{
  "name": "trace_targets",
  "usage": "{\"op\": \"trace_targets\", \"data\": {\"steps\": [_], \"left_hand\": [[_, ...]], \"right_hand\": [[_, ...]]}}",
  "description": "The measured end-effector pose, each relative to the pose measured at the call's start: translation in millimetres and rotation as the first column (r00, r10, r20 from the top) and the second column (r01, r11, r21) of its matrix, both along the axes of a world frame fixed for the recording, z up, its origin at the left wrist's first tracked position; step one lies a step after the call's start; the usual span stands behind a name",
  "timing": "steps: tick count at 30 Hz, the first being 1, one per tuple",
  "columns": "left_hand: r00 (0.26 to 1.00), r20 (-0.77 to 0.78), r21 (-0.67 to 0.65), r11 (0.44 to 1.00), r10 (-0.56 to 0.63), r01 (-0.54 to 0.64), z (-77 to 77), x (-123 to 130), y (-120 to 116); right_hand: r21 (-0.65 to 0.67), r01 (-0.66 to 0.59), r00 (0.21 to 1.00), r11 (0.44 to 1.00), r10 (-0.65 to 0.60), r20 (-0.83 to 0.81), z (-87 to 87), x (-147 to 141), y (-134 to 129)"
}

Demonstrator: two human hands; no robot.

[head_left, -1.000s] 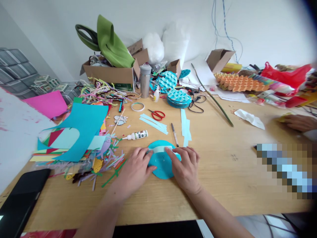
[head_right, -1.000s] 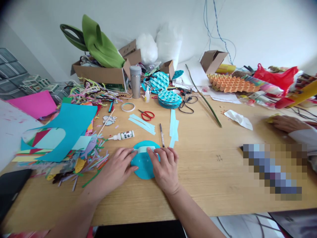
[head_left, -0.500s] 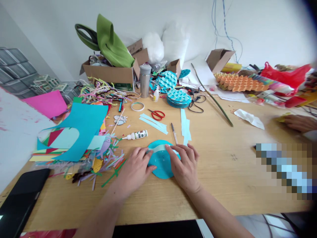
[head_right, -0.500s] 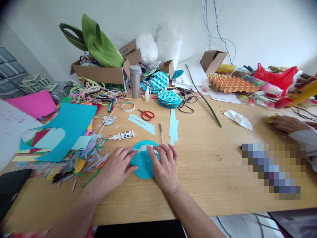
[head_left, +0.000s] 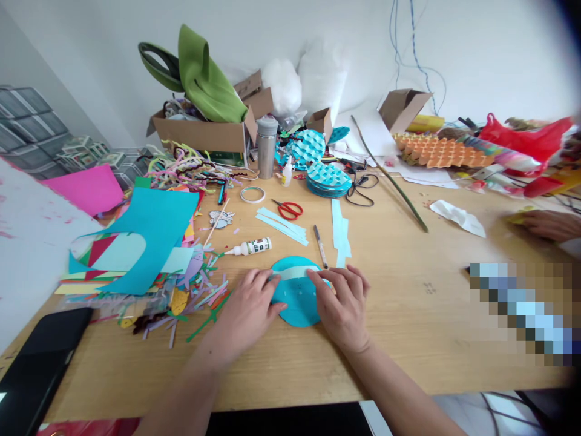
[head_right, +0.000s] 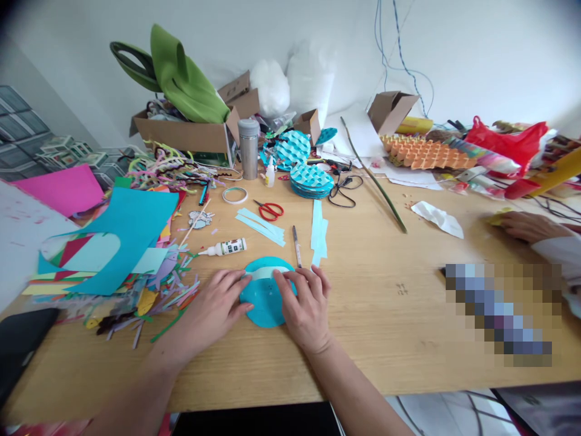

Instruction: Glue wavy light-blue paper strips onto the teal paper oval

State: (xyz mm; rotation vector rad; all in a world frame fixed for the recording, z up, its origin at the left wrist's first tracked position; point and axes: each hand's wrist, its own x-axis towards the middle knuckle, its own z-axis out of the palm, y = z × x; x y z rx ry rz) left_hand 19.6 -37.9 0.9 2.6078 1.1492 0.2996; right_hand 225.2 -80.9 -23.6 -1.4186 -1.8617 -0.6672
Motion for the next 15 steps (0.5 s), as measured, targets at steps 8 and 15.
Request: {"op": "trace_targets", "data": {"steps": [8, 15], "left_hand": [[1.0, 0.011, 0.015, 1.0, -0.001, 0.001, -2.7, -0.7, 0.9], [1.0, 0.011, 0.026, 1.0, 0.014, -0.014, -0.6, -0.5, 1.4]], "right_hand": [[-0.034, -0.003, 1.0, 0.999, 0.003, -0.006, -1.6, -0.9, 1.1], [-0.159, -0.021, 1.0, 0.987, 0.021, -0.004, 0.6, -3.0, 2.1]]}}
